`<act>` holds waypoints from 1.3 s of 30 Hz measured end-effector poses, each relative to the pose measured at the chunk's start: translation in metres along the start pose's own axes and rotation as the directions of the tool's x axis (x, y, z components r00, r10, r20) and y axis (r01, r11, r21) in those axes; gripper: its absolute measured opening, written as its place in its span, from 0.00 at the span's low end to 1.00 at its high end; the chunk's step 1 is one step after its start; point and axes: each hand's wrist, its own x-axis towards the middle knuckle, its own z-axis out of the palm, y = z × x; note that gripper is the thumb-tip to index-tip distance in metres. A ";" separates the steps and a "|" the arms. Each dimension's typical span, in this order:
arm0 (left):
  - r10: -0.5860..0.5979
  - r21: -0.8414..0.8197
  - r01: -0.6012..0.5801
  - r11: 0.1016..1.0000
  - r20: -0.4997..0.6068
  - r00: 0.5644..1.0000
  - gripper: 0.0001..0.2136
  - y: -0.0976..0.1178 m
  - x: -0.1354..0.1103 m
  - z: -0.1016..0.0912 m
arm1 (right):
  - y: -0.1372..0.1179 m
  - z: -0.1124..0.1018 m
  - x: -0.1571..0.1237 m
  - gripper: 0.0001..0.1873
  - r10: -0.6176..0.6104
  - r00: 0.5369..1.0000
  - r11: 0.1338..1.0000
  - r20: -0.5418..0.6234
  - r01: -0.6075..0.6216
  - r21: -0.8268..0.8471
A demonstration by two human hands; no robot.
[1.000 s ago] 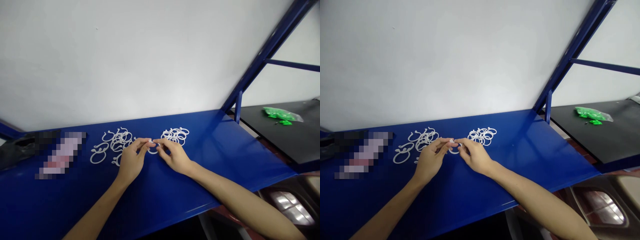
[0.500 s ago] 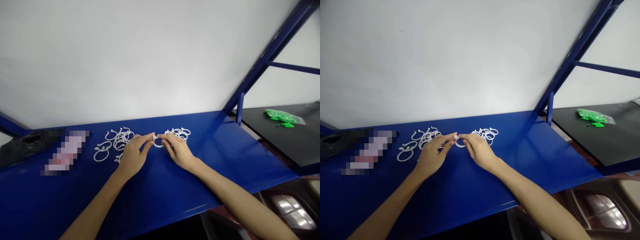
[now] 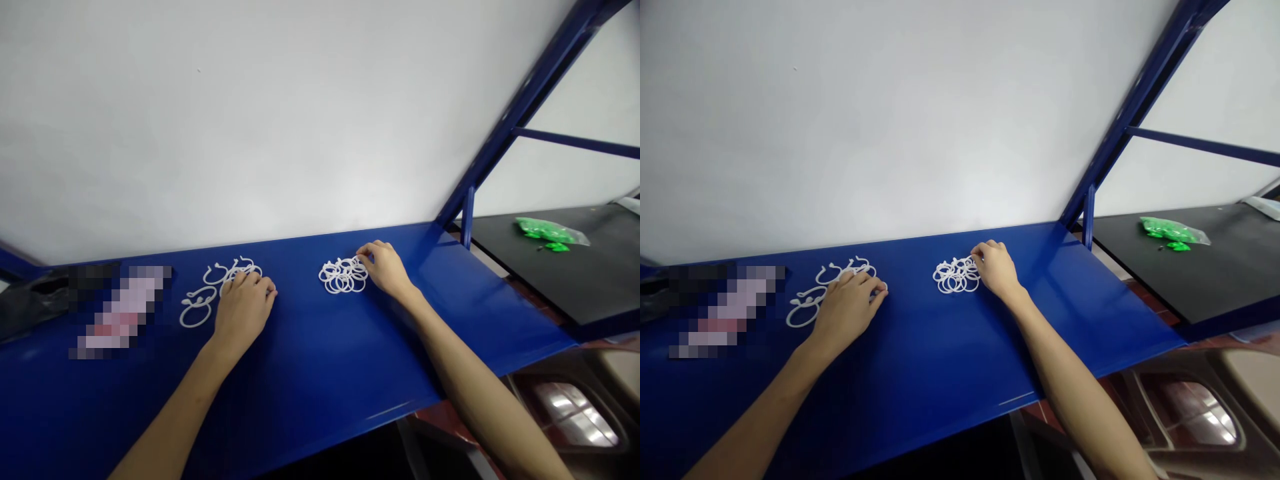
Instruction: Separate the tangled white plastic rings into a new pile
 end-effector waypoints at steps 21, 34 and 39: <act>0.089 -0.286 -0.181 0.941 -0.304 0.948 0.05 0.039 0.001 -0.019 | -0.077 0.004 -0.033 0.13 -0.192 0.980 0.824 0.058 0.129 0.551; -0.172 -0.593 0.055 0.803 -0.142 0.975 0.10 0.048 -0.002 -0.013 | -0.085 0.015 -0.042 0.05 -0.157 0.987 0.738 0.022 0.102 0.667; -0.240 -0.770 0.204 0.605 0.068 0.968 0.10 0.048 -0.001 -0.016 | -0.086 0.015 -0.045 0.07 -0.279 0.960 0.725 -0.019 0.223 0.652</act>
